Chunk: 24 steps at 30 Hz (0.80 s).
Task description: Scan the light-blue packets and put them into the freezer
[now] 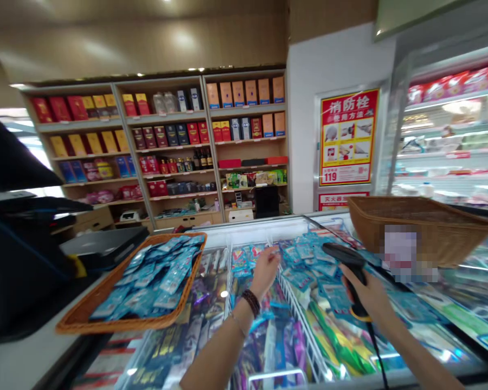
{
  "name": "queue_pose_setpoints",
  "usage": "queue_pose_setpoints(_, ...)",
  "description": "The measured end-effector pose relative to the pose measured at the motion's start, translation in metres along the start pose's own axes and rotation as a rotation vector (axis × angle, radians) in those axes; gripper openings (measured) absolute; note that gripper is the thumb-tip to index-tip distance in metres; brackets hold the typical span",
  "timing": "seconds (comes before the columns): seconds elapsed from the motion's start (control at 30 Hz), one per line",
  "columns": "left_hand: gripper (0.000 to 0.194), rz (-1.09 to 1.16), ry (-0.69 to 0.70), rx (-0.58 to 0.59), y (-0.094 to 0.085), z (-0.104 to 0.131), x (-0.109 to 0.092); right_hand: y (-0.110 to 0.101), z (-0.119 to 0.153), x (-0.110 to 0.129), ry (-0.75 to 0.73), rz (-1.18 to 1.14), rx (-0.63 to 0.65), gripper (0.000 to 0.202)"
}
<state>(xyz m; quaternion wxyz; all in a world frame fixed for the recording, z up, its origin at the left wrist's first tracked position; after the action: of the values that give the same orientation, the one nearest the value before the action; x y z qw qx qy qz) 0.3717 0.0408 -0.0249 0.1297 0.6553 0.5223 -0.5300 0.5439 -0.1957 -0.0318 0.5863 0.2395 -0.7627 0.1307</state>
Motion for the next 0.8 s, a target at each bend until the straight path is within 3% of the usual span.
queue_pose_setpoints(0.27,0.033,-0.606,-0.045,-0.215,-0.202,0.037,0.029,0.155,0.031,-0.002,0.063,-0.169,0.304,0.049)
queue_pose_setpoints(0.4,0.038,-0.974,-0.173,-0.248,-0.278,0.058,0.042,0.22,0.053,-0.006,0.077,-0.286,0.421,0.05)
queue_pose_setpoints(0.5,0.052,-1.148,-0.343,-0.186,-0.307,0.069,0.063,0.254,0.069,-0.012,0.063,-0.3,0.491,0.053)
queue_pose_setpoints(0.63,0.051,-1.216,-0.46,-0.051,-0.31,0.076,0.083,0.272,0.081,-0.021,0.053,-0.208,0.581,0.055)
queue_pose_setpoints(0.7,0.038,-1.22,-0.437,-0.077,-0.309,0.076,0.079,0.27,0.081,-0.026,0.062,-0.193,0.573,0.053)
queue_pose_setpoints(0.8,0.023,-1.11,-0.388,-0.238,-0.308,0.077,0.062,0.263,0.077,-0.036,0.122,-0.251,0.546,0.052)
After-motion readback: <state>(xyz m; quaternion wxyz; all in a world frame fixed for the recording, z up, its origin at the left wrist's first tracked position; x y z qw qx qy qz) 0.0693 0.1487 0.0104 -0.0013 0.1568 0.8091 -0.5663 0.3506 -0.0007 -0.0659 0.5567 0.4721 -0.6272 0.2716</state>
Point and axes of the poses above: each hand's wrist, its own z-axis away from the middle knuckle, its own y-axis out of the palm, x = y × z, the point moved 7 cm from there along -z, towards the middle knuckle, and after that the axes turned 14 degrees about -z, right-handed, at the moved point
